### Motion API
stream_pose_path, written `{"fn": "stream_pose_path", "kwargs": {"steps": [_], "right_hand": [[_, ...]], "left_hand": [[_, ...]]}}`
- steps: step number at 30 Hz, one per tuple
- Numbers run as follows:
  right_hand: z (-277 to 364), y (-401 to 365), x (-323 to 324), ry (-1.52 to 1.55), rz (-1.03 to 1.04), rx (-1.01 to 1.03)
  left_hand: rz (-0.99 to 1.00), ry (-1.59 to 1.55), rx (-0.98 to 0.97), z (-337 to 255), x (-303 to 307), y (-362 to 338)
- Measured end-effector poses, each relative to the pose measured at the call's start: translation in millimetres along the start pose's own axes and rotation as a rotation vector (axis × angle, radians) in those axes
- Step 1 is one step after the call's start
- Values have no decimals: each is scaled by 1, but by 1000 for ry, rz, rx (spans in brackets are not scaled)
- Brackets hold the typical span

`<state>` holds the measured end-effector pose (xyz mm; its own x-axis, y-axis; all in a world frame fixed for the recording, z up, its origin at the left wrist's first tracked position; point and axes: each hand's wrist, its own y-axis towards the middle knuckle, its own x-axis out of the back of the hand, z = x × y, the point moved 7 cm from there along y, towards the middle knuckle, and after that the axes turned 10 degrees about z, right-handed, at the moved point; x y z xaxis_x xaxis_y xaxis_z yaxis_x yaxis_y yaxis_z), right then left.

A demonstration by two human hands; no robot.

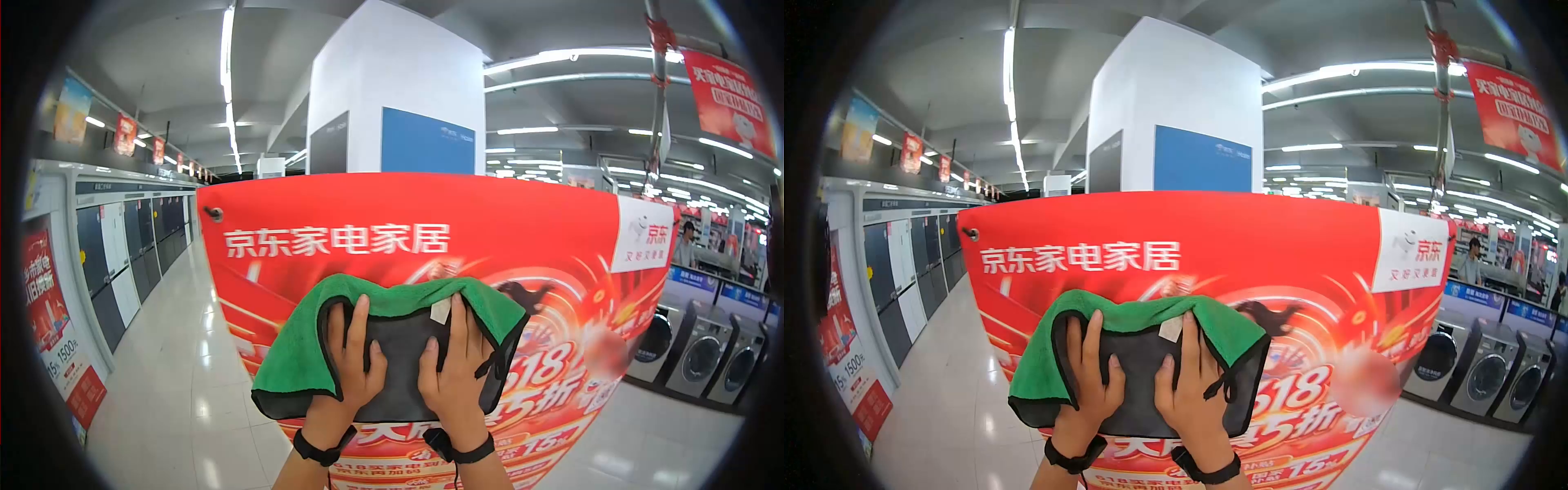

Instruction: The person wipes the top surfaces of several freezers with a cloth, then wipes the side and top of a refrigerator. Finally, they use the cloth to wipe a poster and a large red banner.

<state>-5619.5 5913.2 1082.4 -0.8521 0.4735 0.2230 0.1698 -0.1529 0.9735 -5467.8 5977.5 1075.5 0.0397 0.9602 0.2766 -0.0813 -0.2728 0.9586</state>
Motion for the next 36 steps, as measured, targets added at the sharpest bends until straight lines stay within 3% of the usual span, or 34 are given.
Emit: {"fn": "stream_pose_path", "kwargs": {"steps": [4, 5, 8, 12, 19, 24, 31, 32, 34, 36], "right_hand": [[-38, -14, 35, -65, 0, -17], [-55, -20, 42, -58, 5, -41], [-104, -42, 65, -90, 24, -121], [-161, -75, 93, -130, 66, -218], [-205, -147, 97, -113, 130, -309], [-183, -195, 56, -24, 230, -298], [-81, -171, -11, 179, 287, -79], [-66, -171, -22, 145, 309, -58], [-42, -162, -40, 178, 353, -32], [-23, -155, -55, 249, 372, 2]], "left_hand": [[-24, -130, 7, -46, -33, 5], [78, -212, 6, -62, -43, 6], [115, -267, -26, -113, -70, 9], [117, -192, -81, -177, -104, -3], [204, -201, -91, -220, -142, -50], [291, -217, -130, -192, -147, -92], [155, -348, 110, -80, -103, -149], [213, -130, 181, -71, -77, -146], [171, -91, 226, -23, -87, -189], [199, -94, 404, 3, -59, -192]]}}
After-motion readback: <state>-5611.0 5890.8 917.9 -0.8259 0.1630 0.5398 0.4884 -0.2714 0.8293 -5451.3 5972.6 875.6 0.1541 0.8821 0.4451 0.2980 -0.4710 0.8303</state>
